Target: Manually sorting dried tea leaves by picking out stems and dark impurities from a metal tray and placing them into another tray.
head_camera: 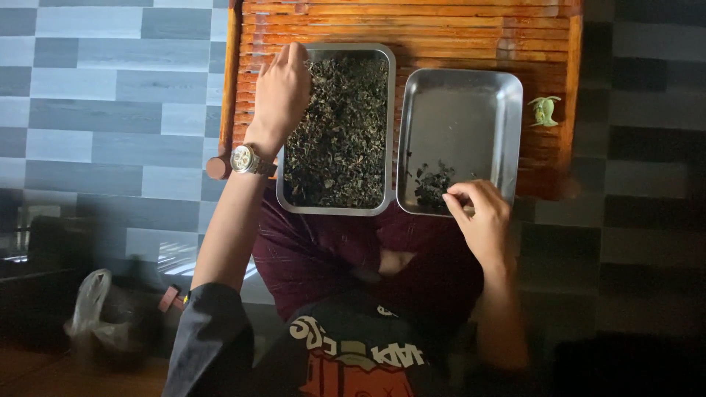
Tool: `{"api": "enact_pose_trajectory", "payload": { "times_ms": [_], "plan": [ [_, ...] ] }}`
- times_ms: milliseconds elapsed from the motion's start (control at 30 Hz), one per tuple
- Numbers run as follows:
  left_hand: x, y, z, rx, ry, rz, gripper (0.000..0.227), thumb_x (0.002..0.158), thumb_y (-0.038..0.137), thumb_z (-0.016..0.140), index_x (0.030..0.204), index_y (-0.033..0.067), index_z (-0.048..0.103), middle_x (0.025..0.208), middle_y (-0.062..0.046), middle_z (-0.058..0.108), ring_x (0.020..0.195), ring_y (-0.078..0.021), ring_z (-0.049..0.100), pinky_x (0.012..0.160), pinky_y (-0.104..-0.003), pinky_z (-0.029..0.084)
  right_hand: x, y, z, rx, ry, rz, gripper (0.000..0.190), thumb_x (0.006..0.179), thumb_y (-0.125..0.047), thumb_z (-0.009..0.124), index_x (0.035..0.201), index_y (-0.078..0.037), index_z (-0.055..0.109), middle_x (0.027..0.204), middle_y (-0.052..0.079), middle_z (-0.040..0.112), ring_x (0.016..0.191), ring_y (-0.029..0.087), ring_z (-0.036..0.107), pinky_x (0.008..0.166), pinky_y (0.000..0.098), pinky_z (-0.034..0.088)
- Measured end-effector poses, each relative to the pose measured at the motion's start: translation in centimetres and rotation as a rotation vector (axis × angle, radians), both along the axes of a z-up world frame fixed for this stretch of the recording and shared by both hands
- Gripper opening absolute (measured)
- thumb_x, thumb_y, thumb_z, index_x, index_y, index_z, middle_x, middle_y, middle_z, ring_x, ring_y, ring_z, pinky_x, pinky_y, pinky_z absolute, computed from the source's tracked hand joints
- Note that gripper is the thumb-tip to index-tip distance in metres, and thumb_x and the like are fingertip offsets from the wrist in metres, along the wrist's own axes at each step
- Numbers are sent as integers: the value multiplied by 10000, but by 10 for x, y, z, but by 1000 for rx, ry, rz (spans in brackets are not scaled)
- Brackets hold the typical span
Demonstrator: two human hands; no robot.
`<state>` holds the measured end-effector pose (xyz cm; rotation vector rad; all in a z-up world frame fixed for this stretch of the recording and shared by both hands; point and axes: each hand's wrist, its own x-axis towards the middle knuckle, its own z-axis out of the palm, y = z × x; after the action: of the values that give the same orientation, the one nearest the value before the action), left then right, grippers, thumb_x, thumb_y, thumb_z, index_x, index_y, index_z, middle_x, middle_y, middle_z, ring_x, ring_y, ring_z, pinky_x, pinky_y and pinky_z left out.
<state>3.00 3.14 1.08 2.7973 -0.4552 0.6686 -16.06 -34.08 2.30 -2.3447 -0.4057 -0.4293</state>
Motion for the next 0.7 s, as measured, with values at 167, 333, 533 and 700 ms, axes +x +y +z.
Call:
{"api": "enact_pose_trajectory", "payload": {
  "times_ms": [167, 333, 533, 700],
  "plan": [
    [-13, 1, 4, -81, 113, -99, 173, 916, -122, 477, 955, 16, 574, 869, -113, 672, 608, -174, 598, 641, -325, 565, -3, 4, 8, 12, 4, 3, 214, 810, 59, 847, 946, 2, 692, 862, 77, 704, 730, 183, 623, 633, 292, 506],
    [-23, 0, 7, 43, 285, -88, 243, 854, -7, 698, 1089, 51, 694, 1055, -118, 712, 974, -270, 686, 920, -435, 548, -7, 9, 17, 38, 17, 2, 181, 823, 56, 823, 938, 12, 690, 853, 88, 688, 711, 196, 607, 616, 304, 487],
    [-7, -1, -15, 130, 246, -69, 42, 903, 65, 733, 944, 54, 737, 1027, -117, 717, 943, -261, 684, 913, -433, 555, -7, 12, 21, 65, 9, 16, 172, 812, 65, 817, 922, 18, 693, 829, 82, 676, 679, 185, 579, 603, 299, 462],
    [-17, -6, 4, 89, 202, -56, 40, 927, 35, 667, 933, 39, 706, 1030, -114, 688, 968, -272, 661, 909, -451, 531, -7, 9, 14, 53, 9, 16, 172, 810, 62, 822, 927, 19, 702, 842, 91, 695, 670, 177, 579, 584, 286, 448]
  ]
}}
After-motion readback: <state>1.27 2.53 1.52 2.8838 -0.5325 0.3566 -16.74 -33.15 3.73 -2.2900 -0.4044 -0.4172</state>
